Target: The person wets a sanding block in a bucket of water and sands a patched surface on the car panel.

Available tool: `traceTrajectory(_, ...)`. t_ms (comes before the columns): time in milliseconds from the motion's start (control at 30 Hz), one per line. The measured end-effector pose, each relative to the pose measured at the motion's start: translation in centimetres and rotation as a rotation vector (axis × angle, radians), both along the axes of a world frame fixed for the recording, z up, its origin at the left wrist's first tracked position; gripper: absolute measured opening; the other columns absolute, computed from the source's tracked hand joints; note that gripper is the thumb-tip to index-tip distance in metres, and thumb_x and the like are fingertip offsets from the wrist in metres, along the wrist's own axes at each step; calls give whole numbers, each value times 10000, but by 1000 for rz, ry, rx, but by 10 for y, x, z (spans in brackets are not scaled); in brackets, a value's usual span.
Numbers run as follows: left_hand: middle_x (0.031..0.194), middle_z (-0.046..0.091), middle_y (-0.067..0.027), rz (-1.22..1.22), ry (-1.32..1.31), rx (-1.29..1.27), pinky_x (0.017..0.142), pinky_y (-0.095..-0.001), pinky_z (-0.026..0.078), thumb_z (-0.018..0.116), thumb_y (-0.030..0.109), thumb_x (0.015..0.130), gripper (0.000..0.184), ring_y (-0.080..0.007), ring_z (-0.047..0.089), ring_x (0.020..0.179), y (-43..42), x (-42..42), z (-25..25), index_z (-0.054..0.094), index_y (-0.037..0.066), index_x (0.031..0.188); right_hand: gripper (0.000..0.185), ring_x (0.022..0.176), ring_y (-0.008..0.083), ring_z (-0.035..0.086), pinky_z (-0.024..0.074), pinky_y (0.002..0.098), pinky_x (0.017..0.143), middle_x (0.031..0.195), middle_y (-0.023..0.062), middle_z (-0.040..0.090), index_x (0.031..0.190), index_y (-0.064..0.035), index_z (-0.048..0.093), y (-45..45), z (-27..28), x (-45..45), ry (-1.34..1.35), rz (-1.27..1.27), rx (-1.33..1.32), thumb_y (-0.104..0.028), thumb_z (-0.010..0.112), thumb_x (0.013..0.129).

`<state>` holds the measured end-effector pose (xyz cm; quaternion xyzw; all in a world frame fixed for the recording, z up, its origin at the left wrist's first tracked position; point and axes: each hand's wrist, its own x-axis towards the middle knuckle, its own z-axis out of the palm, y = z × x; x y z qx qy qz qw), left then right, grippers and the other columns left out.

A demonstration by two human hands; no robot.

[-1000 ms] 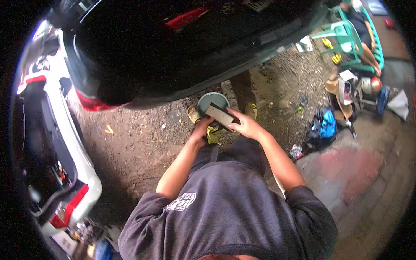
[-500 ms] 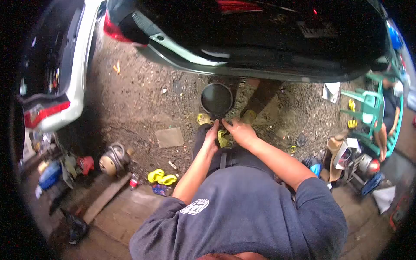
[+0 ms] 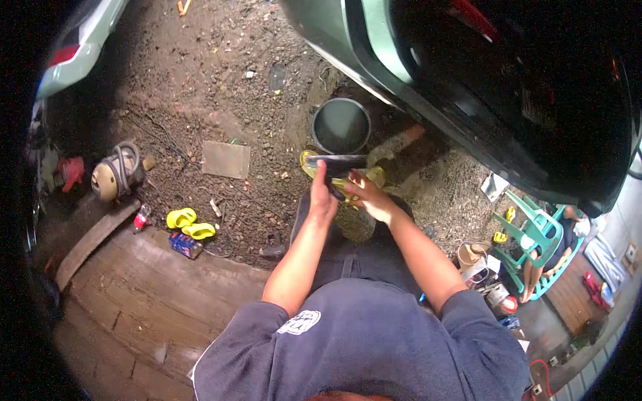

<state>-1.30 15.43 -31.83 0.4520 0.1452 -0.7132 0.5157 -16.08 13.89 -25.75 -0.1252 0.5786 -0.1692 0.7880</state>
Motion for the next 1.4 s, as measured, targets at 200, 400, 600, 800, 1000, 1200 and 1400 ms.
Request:
traceTrajectory(200,1205,661,-81,-160,-349,-130,1041,-395,429,610,474,1007,546,-206,594,1151,-23,-2,1,596,5,1285,592,1091,215,655,518,343,945,1188,68,679,1382,-75,545,-7,-32,5,46,-148,-219,-101,808,852)
traceTrajectory(400,925,590,31,8,-475,8,694,-281,441,703,373,980,280,-69,513,782,-67,43,-76,578,125,1011,326,826,188,650,532,355,744,936,95,668,1159,-47,609,-48,-168,-56,339,363,-265,-157,717,873)
traceTrajectory(600,1216,643,-120,-247,-802,-35,936,-326,483,777,294,935,577,-198,604,1075,-59,12,-176,491,-28,1318,612,1152,407,663,550,489,917,1309,279,638,1507,-55,431,-101,-331,-63,800,1090,-509,-235,657,967)
traceTrajectory(800,1232,628,-171,-230,-713,43,982,-349,478,793,305,926,738,-248,610,1131,-47,-22,-236,397,-81,1415,697,1264,407,597,506,495,1029,1486,247,505,1532,-54,388,-103,-306,-61,702,871,-448,-147,711,922)
traceTrajectory(1000,1320,549,-238,-282,-1153,147,1058,-429,433,804,358,888,729,-359,552,1226,-57,-23,-242,495,-100,1363,672,1322,418,537,508,493,1047,1505,241,468,1502,-71,432,-106,-352,-57,682,1238,-636,-102,728,900)
traceTrajectory(1200,1401,510,-268,-257,-1311,58,1118,-450,398,768,311,921,731,-392,510,1309,-87,14,-189,445,-94,1436,544,1173,435,632,549,529,944,1435,258,507,1466,-164,516,-112,-441,-28,798,1593,-630,-126,619,933)
traceTrajectory(1400,1353,593,-227,52,-1344,-153,1084,-432,433,725,317,967,587,-360,580,1247,-98,14,-194,532,-8,1416,490,1193,413,640,529,520,976,1404,229,581,1401,-180,582,-117,-454,-30,642,1907,-696,-134,638,916)
